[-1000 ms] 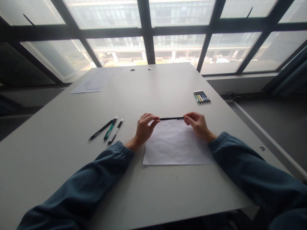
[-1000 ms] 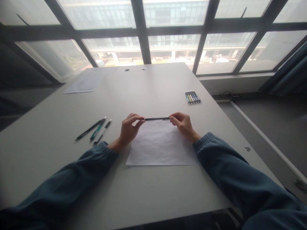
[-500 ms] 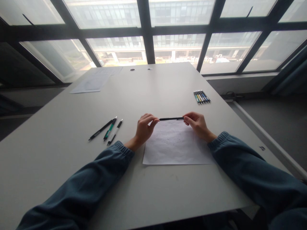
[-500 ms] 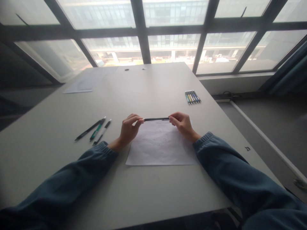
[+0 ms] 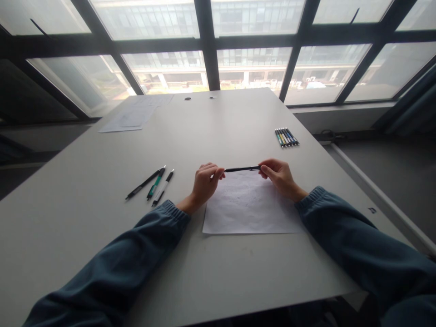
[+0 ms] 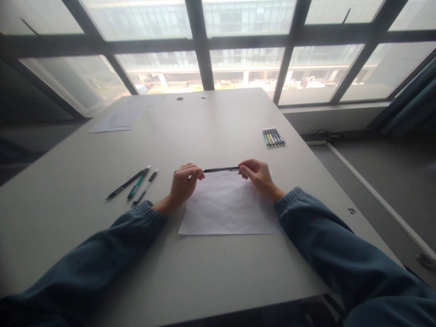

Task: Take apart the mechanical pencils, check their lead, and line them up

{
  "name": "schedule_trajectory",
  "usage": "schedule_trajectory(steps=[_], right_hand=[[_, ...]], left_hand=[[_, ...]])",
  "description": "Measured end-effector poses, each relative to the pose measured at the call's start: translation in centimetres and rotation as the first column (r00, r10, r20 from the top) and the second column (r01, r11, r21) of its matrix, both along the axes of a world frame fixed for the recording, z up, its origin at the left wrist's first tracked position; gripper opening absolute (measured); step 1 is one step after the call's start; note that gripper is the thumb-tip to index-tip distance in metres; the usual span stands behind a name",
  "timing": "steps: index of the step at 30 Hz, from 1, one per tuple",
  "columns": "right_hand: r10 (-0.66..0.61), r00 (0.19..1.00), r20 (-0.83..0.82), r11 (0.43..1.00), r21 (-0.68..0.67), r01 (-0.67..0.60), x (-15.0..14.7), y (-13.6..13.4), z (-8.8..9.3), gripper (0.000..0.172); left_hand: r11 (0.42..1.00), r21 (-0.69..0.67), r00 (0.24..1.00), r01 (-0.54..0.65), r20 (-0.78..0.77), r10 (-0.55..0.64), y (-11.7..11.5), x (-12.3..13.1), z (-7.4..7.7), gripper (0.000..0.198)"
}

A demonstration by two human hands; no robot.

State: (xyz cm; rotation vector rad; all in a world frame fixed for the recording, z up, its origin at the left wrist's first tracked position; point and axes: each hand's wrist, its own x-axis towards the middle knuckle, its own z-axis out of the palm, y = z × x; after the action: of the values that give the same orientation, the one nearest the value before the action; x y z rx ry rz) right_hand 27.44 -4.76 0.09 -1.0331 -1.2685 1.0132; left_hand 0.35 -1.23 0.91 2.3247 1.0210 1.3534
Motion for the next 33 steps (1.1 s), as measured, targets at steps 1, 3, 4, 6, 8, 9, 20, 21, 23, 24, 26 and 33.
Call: schedule_trajectory(steps=[1,3,4,6,8,9,20,21,23,24,26,33], right_hand=[[-0.002,1.0,0.002,1.0,-0.003,0.002,-0.01,0.02,-0.02,0.035],[-0.002,1.0,0.003,1.0,-0.004,0.002,-0.01,0.05,-0.09,0.035],[0.002,1.0,0.002,1.0,-0.001,-0.002,0.0,0.06,-0.12,0.034],[0.012,1.0,-0.004,1.0,0.011,-0.012,0.01,0.07,-0.17,0.032],[0.019,1.0,-0.01,1.0,0.022,-0.019,-0.02,0.06,-0.17,0.029],[0.021,1.0,-0.014,0.999,0.026,-0.02,-0.04,0.06,-0.17,0.028],[-0.01,0.997,-0.079,0.998,0.065,0.015,-0.25,0.35,-0.11,0.019],[-0.018,0.996,-0.082,0.997,0.067,0.024,-0.28,0.34,-0.06,0.019],[-0.039,0.995,-0.09,0.997,0.068,0.045,-0.31,0.31,0.01,0.018],[-0.05,0.994,-0.096,0.996,0.068,0.056,-0.3,0.3,0.0,0.018],[-0.066,0.991,-0.113,0.995,0.068,0.074,-0.24,0.3,-0.08,0.017],[-0.078,0.989,-0.123,0.993,0.077,0.088,-0.11,0.34,-0.27,0.016]], left_hand=[[1.0,-0.005,1.0,-0.003,-0.005,0.003,-0.01,-0.01,0.0,0.051],[1.0,-0.01,1.0,-0.006,-0.013,0.006,-0.03,-0.02,0.01,0.053],[1.0,-0.009,1.0,-0.006,-0.014,0.006,-0.04,-0.01,0.02,0.053],[1.0,-0.004,1.0,-0.006,-0.013,0.006,-0.06,0.03,0.06,0.054],[1.0,-0.006,1.0,-0.007,-0.014,0.006,-0.1,0.09,0.11,0.054],[1.0,-0.009,1.0,-0.009,-0.015,0.008,-0.11,0.12,0.14,0.054],[0.999,-0.028,1.0,-0.016,0.002,0.016,0.05,0.01,-0.14,0.055],[1.0,-0.025,1.0,-0.014,0.01,0.014,0.05,-0.01,-0.13,0.054],[1.0,-0.019,0.999,-0.011,0.035,0.012,0.01,-0.04,-0.06,0.051],[1.0,-0.019,0.999,-0.009,0.049,0.009,-0.03,-0.05,-0.01,0.049],[1.0,-0.017,0.997,-0.006,0.073,0.007,-0.1,-0.03,0.07,0.04],[1.0,0.025,0.994,0.011,0.111,-0.013,-0.21,0.3,0.07,0.017]])
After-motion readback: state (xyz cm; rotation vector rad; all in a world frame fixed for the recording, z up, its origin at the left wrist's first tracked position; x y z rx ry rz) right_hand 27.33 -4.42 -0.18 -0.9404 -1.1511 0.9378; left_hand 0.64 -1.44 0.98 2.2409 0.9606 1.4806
